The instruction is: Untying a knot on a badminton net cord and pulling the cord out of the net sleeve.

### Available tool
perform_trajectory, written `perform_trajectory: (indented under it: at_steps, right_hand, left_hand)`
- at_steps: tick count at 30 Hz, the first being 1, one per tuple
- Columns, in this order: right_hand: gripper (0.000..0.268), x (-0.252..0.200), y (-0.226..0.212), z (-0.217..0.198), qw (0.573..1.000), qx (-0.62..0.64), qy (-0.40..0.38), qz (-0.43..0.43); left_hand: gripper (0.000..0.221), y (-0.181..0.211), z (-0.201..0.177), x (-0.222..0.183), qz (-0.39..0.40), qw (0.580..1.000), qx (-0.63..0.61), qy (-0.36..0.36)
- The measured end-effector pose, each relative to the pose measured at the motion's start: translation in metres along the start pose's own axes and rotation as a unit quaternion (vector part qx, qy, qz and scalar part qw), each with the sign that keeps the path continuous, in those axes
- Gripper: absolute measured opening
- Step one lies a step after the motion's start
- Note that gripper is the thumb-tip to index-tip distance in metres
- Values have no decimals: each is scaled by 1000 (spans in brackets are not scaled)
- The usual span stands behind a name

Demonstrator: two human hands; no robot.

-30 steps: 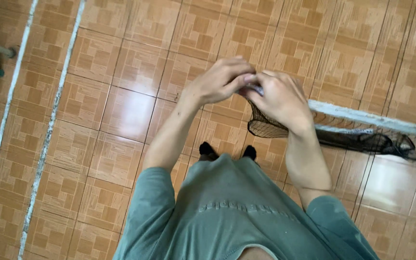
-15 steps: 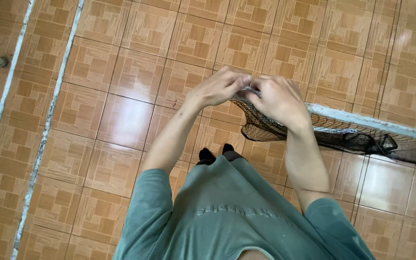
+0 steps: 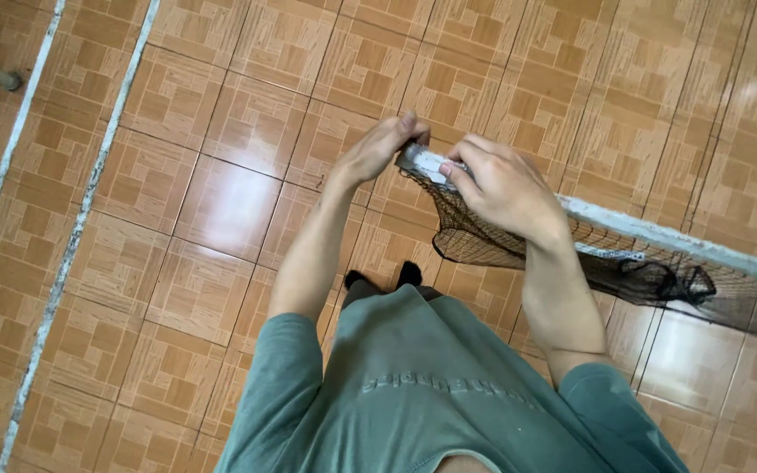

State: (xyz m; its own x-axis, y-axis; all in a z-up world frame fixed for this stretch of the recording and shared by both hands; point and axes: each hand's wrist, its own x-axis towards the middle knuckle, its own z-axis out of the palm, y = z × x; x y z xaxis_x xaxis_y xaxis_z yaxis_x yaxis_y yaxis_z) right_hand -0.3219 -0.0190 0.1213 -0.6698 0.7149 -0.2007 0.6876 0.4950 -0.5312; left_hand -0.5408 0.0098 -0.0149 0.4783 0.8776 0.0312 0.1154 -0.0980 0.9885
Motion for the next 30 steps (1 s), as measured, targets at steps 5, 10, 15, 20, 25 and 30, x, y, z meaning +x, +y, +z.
perform_trajectory:
  at_steps: [5, 10, 15, 20, 25, 30]
  right_hand:
    - [29, 6, 2, 3, 999, -1, -33, 1]
    - [31, 27, -22, 10, 998, -11, -48, 46]
    - [33, 48, -70, 7, 996, -21, -46, 76]
    - [30, 70, -101, 21, 996, -24, -32, 74]
    - [28, 82, -134, 15, 995, -26, -1, 100]
    - [27, 87, -137, 29, 993, -44, 49, 102]
  left_hand:
    - [74, 3, -20, -15, 8, 998, 48, 40]
    - [71, 15, -52, -31, 33, 996, 52, 63]
    - [52, 41, -74, -43, 58, 994, 86, 25]
    - [40, 54, -93, -55, 60, 992, 109, -13]
    - [45, 40, -115, -47, 95, 988, 108, -49]
    - [44, 63, -127, -55, 71, 987, 94, -110]
